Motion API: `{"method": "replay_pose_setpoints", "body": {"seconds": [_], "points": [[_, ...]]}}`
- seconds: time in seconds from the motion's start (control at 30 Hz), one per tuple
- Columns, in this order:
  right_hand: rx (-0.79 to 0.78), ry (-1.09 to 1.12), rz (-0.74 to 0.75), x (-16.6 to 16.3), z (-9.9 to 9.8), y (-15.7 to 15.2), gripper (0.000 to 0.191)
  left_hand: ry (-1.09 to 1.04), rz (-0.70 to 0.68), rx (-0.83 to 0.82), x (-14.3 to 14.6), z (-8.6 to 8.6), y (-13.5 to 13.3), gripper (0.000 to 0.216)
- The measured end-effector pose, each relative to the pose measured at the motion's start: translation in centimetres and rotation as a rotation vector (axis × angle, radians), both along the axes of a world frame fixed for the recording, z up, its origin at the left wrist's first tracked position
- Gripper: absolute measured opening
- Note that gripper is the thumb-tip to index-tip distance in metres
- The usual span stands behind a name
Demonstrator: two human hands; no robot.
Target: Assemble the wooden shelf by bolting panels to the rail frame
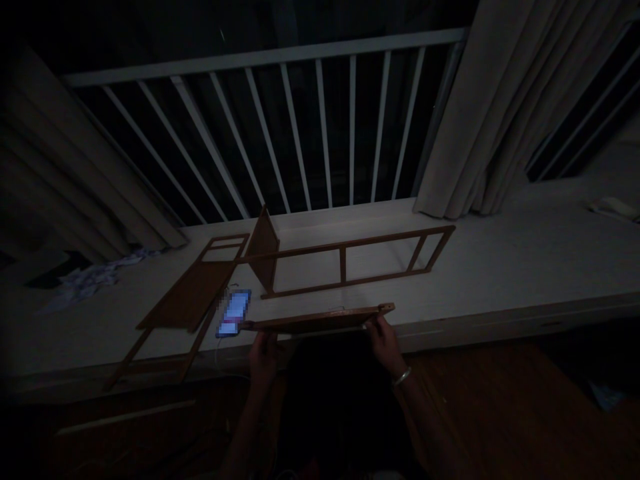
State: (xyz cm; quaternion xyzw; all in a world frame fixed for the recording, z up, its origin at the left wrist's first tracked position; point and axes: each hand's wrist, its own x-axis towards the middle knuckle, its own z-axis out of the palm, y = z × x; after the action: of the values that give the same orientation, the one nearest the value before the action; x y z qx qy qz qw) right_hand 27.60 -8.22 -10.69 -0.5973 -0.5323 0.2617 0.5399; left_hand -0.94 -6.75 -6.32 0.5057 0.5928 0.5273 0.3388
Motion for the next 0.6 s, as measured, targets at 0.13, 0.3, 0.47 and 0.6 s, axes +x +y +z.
{"method": "replay_pose_setpoints", "body": {"seconds": [0.13,0.3,0.47,0.6], "points": [[-0.008,-0.022,0.007,0.1,0.0,0.0,0.034,-0.004,0.012,0.009,0.0,-0.1,0.0,0.036],[0.026,-0.017,0.008,0.0,0.5,0.6,0.036,-0.002,-0.009,0.039,-0.2,0.1,0.8,0.039],[0.058,0.031,0.023,-0.3,1.2,2.1,0.043,-0.053,-0.012,0.042,-0.2,0.2,2.3,0.035],[0.065,0.038,-0.002,-0.4,1.3,3.0,0.041,-0.061,-0.061,0.027,-0.3,0.0,3.5,0.036]]}}
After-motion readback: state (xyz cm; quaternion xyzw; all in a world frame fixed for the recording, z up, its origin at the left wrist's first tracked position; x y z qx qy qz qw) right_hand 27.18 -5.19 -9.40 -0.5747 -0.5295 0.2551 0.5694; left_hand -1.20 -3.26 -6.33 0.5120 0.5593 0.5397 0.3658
